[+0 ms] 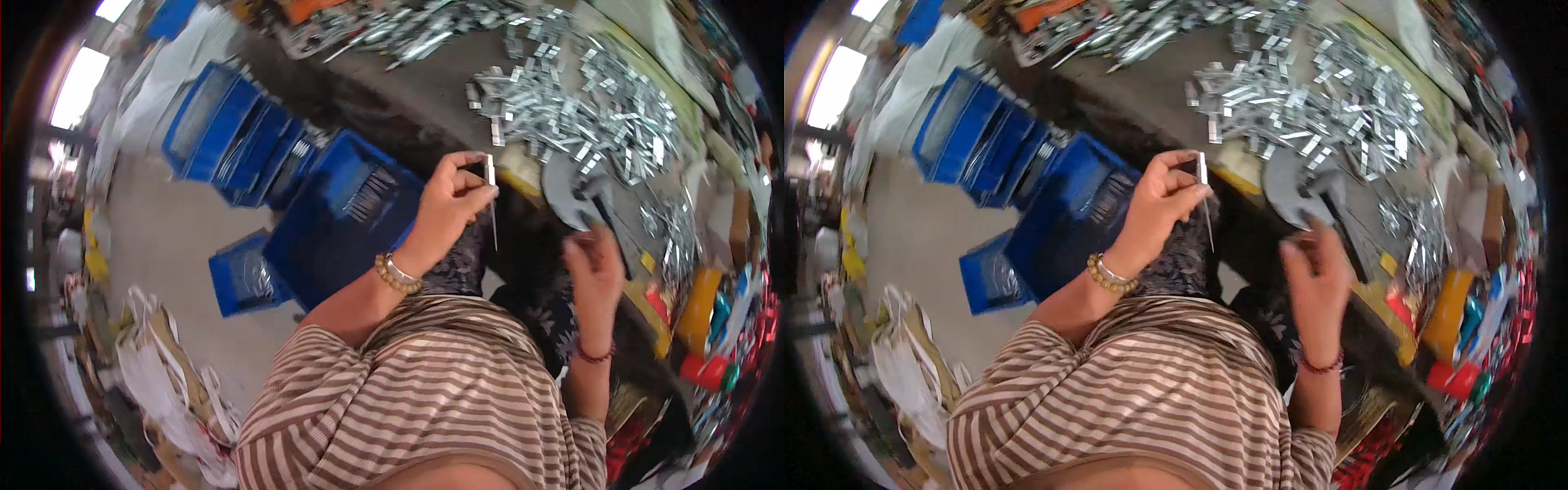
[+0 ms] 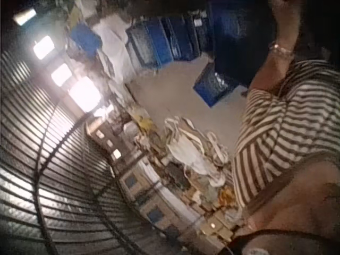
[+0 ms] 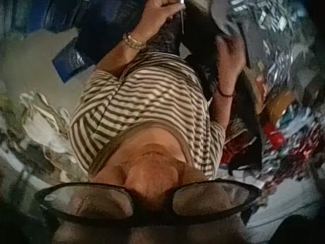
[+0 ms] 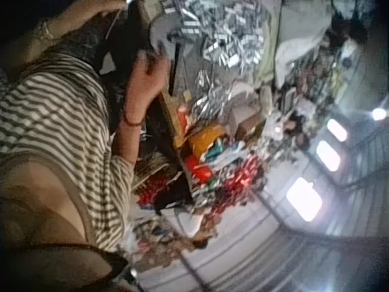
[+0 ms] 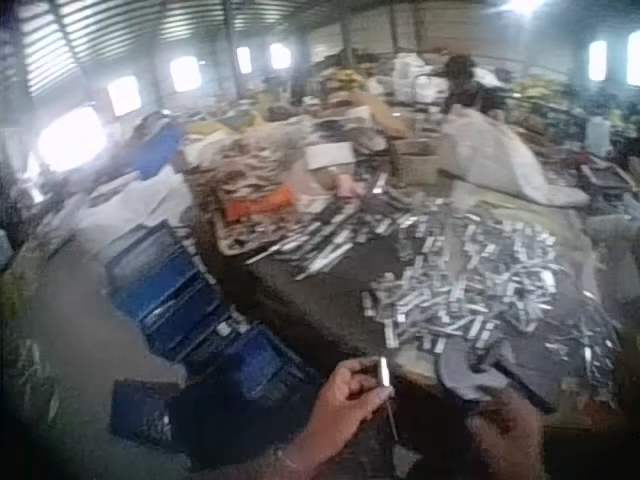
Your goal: Assembling small metal components by hammering pins into plates using a metal jig.
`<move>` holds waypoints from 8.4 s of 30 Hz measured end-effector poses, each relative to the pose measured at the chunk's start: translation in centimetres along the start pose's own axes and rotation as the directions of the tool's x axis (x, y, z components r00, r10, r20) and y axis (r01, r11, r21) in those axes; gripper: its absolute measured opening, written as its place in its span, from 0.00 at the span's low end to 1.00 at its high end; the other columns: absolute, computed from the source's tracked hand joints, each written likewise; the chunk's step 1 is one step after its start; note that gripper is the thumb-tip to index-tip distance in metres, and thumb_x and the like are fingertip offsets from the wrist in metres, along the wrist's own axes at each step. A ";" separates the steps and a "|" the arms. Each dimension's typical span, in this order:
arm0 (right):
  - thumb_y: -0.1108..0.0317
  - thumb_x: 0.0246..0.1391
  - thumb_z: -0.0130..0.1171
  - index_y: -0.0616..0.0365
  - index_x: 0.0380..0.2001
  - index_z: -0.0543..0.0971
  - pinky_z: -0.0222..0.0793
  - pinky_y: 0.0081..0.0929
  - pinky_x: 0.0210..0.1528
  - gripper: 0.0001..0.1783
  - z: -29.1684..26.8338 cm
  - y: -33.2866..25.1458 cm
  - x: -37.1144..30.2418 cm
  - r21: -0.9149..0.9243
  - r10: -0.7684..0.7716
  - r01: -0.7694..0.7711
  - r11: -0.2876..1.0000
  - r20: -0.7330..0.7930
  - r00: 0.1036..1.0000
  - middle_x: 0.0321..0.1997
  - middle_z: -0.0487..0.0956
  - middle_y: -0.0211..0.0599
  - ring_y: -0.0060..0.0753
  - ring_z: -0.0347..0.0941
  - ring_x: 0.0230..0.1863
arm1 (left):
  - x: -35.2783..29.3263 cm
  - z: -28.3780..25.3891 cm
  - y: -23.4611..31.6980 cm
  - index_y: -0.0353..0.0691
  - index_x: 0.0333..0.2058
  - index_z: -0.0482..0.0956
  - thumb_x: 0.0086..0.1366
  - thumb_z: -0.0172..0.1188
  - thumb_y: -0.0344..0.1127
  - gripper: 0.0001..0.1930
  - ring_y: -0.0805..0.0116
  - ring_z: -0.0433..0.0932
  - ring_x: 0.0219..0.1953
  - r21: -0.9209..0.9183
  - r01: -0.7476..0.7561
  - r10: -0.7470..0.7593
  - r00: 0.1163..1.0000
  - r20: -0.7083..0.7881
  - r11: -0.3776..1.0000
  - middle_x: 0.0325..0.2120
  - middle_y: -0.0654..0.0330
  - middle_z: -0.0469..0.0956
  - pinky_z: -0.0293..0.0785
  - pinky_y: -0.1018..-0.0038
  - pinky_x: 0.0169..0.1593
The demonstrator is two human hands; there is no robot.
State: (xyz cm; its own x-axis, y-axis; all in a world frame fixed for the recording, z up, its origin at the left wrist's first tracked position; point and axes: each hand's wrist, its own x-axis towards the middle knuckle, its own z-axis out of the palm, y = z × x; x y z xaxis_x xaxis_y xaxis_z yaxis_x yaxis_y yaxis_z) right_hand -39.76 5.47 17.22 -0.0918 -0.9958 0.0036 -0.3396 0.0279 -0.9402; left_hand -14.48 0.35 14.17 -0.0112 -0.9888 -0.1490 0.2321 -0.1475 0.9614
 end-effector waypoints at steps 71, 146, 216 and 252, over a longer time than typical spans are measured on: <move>0.70 0.47 0.63 0.54 0.29 0.83 0.80 0.45 0.40 0.04 -19.5 8.3 -0.1 -0.893 -0.194 -0.290 0.344 -0.370 0.909 0.36 0.81 0.40 0.49 0.81 0.40 | 4.4 9.2 4.7 0.38 0.33 0.81 0.56 0.71 0.29 0.08 0.51 0.77 0.43 0.625 -0.746 0.258 0.666 0.700 0.228 0.35 0.55 0.78 0.74 0.59 0.48; 0.70 0.47 0.70 0.56 0.31 0.80 0.76 0.42 0.44 0.08 -11.6 4.2 5.9 -0.858 -0.465 0.131 0.496 -0.135 0.875 0.36 0.78 0.37 0.45 0.78 0.43 | 4.2 6.2 1.6 0.35 0.36 0.85 0.58 0.70 0.24 0.07 0.65 0.76 0.37 0.558 -0.606 0.327 0.787 0.524 0.566 0.33 0.59 0.76 0.71 0.71 0.41; 0.78 0.50 0.65 0.49 0.41 0.86 0.75 0.36 0.32 0.15 -3.4 -1.7 0.2 -0.690 -0.549 0.400 0.604 0.004 0.836 0.39 0.77 0.33 0.40 0.79 0.31 | 5.0 5.9 0.9 0.34 0.34 0.84 0.56 0.72 0.24 0.08 0.56 0.79 0.35 0.495 -0.676 0.400 0.729 0.555 0.546 0.31 0.55 0.76 0.74 0.64 0.39; 0.71 0.56 0.69 0.60 0.49 0.79 0.76 0.33 0.36 0.17 3.1 -1.9 -2.0 -0.213 0.023 0.004 0.977 0.123 0.992 0.29 0.83 0.46 0.36 0.80 0.29 | -0.8 5.0 -0.4 0.38 0.64 0.68 0.66 0.69 0.29 0.30 0.81 0.73 0.28 -0.028 0.086 -0.079 0.981 0.179 0.996 0.31 0.65 0.78 0.68 0.82 0.28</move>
State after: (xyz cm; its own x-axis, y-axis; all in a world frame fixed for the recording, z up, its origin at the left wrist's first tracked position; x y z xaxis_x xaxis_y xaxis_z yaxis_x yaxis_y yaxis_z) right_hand -36.02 7.12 17.98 0.0159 -0.9981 -0.0599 -0.5312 0.0423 -0.8462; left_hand -19.39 1.06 15.06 -0.2030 -0.9623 -0.1811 0.2575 -0.2309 0.9383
